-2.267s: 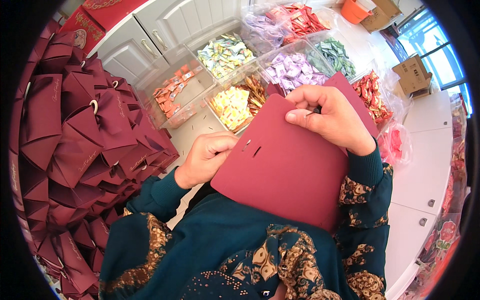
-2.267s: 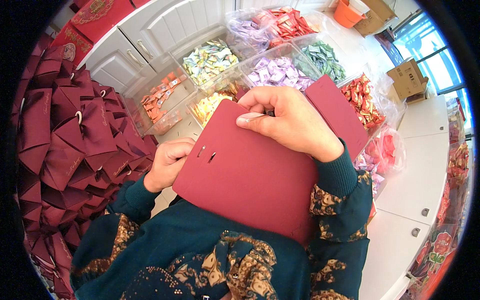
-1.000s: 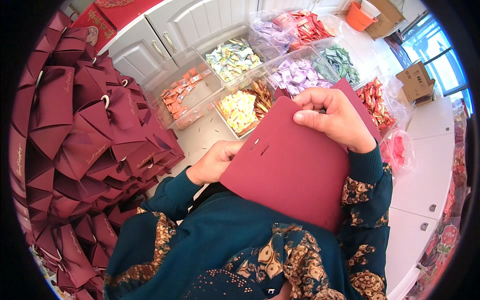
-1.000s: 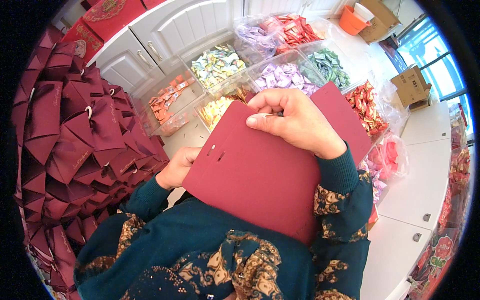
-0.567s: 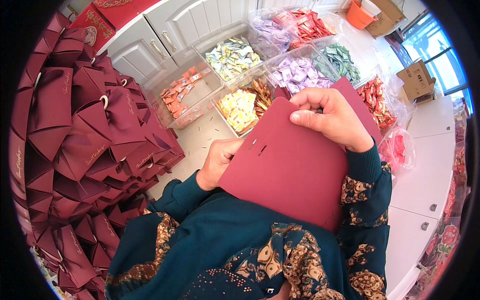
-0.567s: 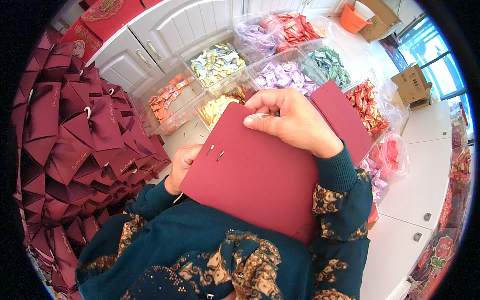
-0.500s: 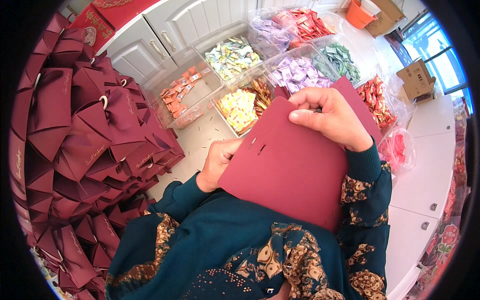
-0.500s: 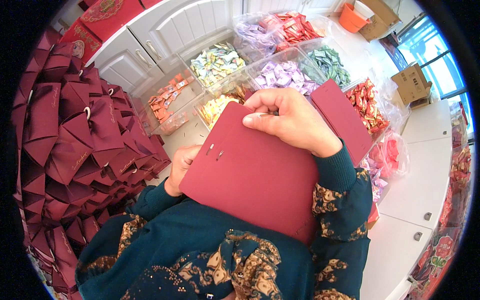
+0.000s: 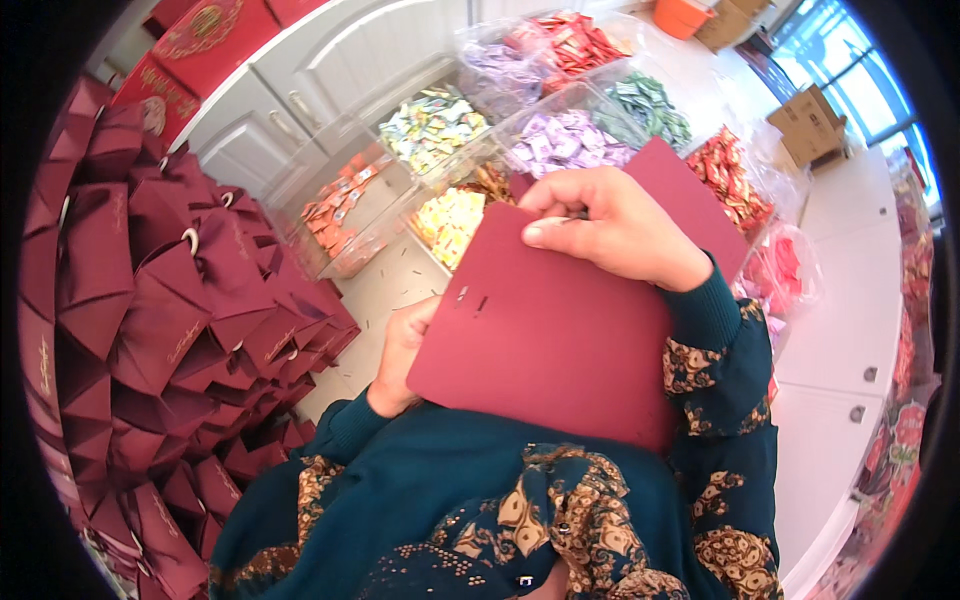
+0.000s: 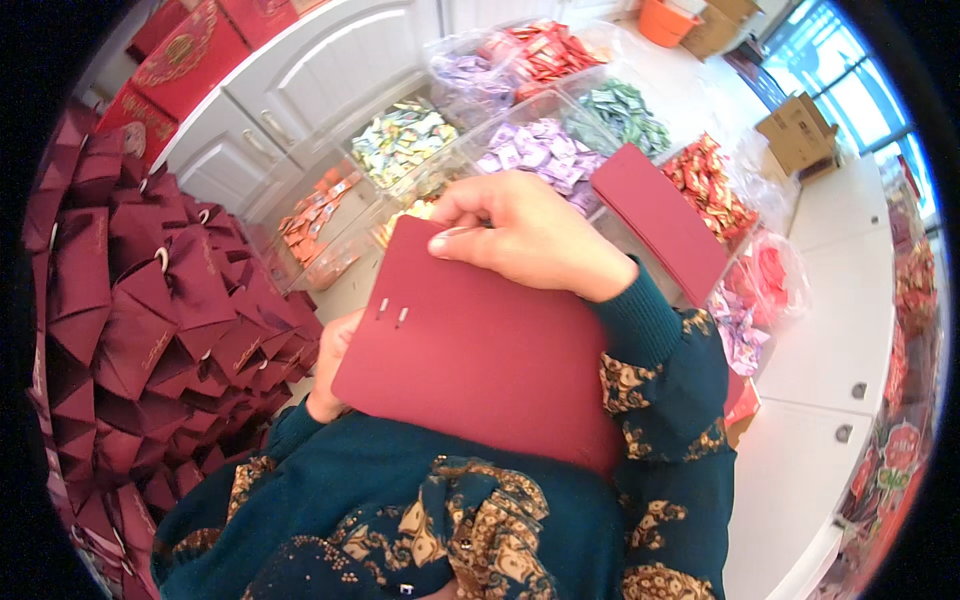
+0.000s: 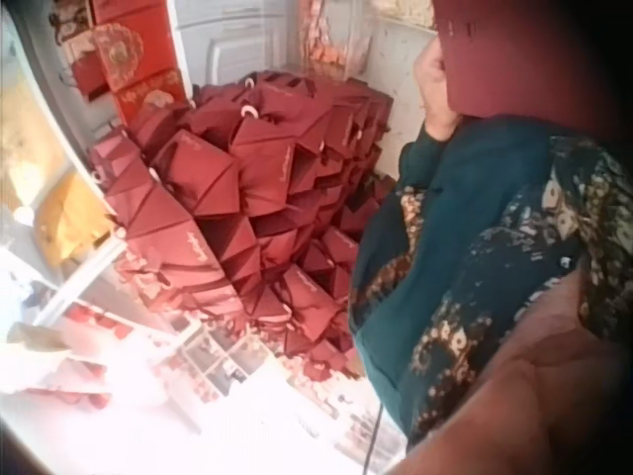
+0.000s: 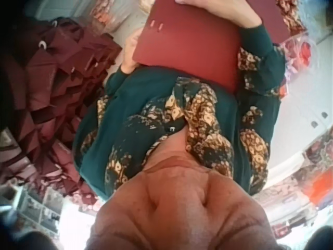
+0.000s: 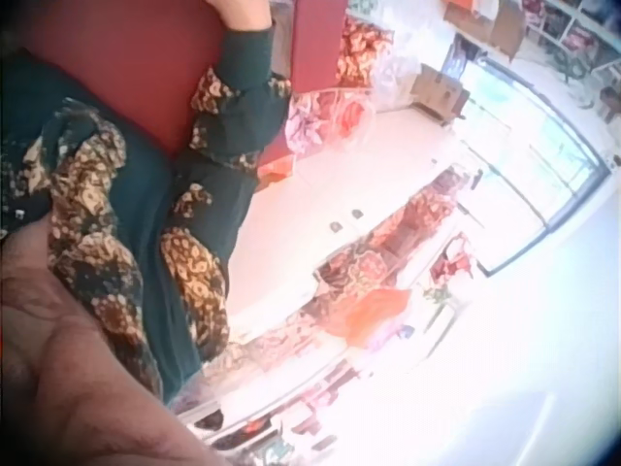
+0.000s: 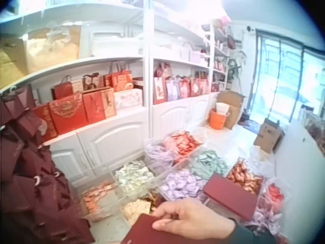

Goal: The person folds maroon paper sheets into bag shapes and secures them with small metal pins. They repeatedly pick up a sheet, fold it, insert a pin, and place the finished bag on a growing stack. The workspace contains bins of colorful wrapped candies and stacks of completed bags.

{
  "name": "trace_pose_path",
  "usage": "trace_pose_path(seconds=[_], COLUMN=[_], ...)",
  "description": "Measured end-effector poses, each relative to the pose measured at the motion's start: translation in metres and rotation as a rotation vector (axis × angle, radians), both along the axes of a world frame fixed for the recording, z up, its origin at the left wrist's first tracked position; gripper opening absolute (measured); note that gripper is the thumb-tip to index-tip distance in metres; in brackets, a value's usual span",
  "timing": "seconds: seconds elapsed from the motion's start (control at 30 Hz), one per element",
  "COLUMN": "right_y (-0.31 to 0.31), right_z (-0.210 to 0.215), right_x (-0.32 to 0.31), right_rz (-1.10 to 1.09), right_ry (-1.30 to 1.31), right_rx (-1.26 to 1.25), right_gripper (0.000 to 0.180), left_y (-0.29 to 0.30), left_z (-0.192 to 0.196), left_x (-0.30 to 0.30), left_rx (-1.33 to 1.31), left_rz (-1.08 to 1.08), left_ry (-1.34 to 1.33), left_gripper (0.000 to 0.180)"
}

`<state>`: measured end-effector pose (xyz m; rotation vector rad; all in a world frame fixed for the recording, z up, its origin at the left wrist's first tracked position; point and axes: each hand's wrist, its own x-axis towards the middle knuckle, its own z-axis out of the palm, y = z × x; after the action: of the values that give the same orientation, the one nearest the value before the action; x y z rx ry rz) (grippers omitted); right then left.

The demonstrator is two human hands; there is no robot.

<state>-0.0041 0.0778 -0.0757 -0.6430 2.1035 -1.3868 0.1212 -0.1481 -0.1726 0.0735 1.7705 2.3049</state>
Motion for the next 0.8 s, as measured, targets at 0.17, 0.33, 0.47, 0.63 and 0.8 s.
trace_pose_path(seconds=[0.17, 0.33, 0.47, 0.63, 0.8], right_y=[-0.005, -0.003, -0.003, 0.002, 0.006], right_z=[-0.006, -0.007, -0.02, -0.015, -0.023], right_x=[0.008, 0.006, -0.007, -0.007, -0.012], right_rz=[0.001, 0.041, 0.03, 0.034, 0.003], right_ry=[0.108, 0.003, -0.08, 0.007, -0.045], right_rx=[-0.05, -0.063, -0.145, -0.107, -0.142], right_gripper=[0.017, 0.016, 0.018, 0.02, 0.019], left_y=[-0.009, -0.012, -0.009, -0.003, 0.004], left_z=[-0.001, 0.002, -0.011, -0.007, -0.011], left_x=[0.013, 0.016, 0.007, -0.007, -0.014], left_rx=[-0.178, -0.201, -0.232, -0.384, -0.31], left_rz=[-0.014, -0.031, -0.006, 0.034, 0.059], left_ry=[0.155, 0.121, 0.198, 0.356, 0.388], left_gripper=[0.022, 0.029, 0.033, 0.033, 0.025])
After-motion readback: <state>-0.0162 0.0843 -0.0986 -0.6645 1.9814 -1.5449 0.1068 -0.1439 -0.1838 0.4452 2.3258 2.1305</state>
